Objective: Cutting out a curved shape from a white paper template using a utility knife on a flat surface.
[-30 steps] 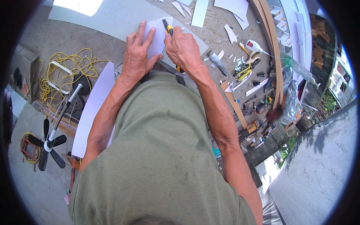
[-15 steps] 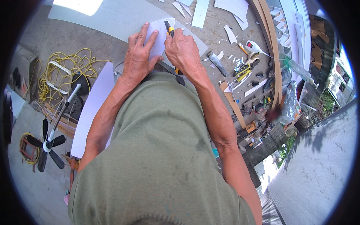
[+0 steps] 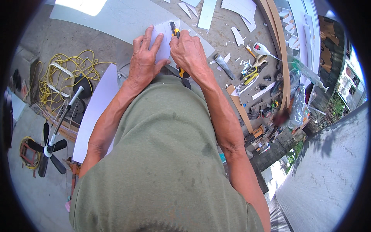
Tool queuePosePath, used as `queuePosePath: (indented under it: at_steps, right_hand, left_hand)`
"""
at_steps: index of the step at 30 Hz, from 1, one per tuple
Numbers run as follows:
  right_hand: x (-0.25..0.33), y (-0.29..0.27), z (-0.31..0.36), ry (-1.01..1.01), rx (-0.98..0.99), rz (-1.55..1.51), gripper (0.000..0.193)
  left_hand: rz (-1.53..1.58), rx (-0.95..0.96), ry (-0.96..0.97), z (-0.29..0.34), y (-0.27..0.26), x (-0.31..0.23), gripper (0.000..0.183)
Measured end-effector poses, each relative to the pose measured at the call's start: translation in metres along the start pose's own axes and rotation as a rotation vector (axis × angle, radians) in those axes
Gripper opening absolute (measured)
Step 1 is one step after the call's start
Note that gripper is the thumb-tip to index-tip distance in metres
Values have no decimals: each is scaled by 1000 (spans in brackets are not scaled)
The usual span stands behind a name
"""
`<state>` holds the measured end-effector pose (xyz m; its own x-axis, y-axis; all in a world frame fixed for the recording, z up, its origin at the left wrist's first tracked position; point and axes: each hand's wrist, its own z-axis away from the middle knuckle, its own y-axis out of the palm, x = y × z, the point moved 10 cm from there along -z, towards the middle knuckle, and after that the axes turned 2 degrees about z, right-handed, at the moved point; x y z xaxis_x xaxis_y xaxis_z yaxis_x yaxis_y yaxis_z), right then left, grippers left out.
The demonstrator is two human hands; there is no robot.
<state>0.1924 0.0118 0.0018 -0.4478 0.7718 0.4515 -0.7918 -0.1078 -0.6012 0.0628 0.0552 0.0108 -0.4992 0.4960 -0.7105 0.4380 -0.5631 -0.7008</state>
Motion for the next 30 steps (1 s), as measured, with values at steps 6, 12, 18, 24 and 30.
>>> queuePosePath:
  at_steps: [6,12,18,24,30]
  right_hand:
    - [4,0,1,43,45,-45,43]
    - [-2,3,-9,50,70,1,44]
    - [12,14,-12,-156,101,158,41]
    - [16,21,-9,-206,-34,384,38]
    - [14,25,-9,-141,42,345,37]
  left_hand:
    - [-3,0,13,1,2,-1,87]
    - [4,15,41,2,7,-1,90]
    - [-7,42,67,6,11,2,92]
    - [-140,21,109,7,8,-1,88]
    - [-52,18,121,5,12,3,86]
